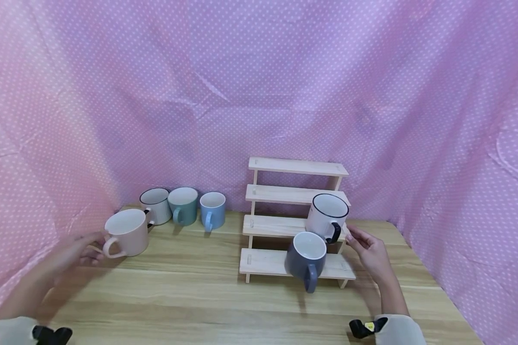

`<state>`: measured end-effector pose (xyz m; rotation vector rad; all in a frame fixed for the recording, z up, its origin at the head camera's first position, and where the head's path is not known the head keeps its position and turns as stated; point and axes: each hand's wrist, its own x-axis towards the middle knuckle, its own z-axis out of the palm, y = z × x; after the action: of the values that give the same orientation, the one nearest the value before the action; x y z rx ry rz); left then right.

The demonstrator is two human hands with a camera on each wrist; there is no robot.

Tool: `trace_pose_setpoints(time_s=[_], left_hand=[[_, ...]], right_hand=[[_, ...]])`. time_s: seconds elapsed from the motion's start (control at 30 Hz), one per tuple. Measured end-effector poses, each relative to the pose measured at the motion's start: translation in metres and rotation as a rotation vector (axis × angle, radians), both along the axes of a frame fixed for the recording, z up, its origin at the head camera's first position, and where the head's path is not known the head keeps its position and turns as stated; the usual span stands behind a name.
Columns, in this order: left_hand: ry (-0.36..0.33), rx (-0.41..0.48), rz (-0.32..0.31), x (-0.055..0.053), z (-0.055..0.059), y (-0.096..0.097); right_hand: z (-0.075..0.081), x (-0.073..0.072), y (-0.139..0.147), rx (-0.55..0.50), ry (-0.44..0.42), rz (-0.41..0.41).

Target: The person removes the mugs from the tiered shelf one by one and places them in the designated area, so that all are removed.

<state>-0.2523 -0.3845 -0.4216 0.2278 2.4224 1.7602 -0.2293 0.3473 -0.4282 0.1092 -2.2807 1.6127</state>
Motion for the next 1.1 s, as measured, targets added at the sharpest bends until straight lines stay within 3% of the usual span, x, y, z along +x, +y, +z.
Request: trace_pose_setpoints(time_s=[0.03,0.1,0.3,0.4,0.53,0.77,1.1], left_hand=[[0.000,-0.002,0.048,0.001,0.006,0.002],[0.013,0.011,0.070,0.002,0.016,0.003],[0.088,0.296,-0.024,0.002,0.032,0.009],[0.095,0.344,-0.049,0.000,0.039,0.017],[0.104,0.334,-0.055,-0.003,0.048,0.033],[0.096,0.196,-0.042,-0.015,0.063,0.062],[0.113,0.120,-0.081,-0.028,0.080,0.106]], right_hand=[[0.000,0.000,0.000,0.001,0.002,0.000],[0.000,0.001,-0.001,0.003,0.007,0.000],[-0.001,0.000,0.000,0.000,0.020,0.005],[-0.002,0.000,0.000,-0.007,0.030,0.006],[-0.001,0.000,0.000,-0.006,0.030,0.004],[0.001,0.001,0.000,0.007,0.002,0.003],[0.001,0.000,0.000,0.021,0.012,0.005]])
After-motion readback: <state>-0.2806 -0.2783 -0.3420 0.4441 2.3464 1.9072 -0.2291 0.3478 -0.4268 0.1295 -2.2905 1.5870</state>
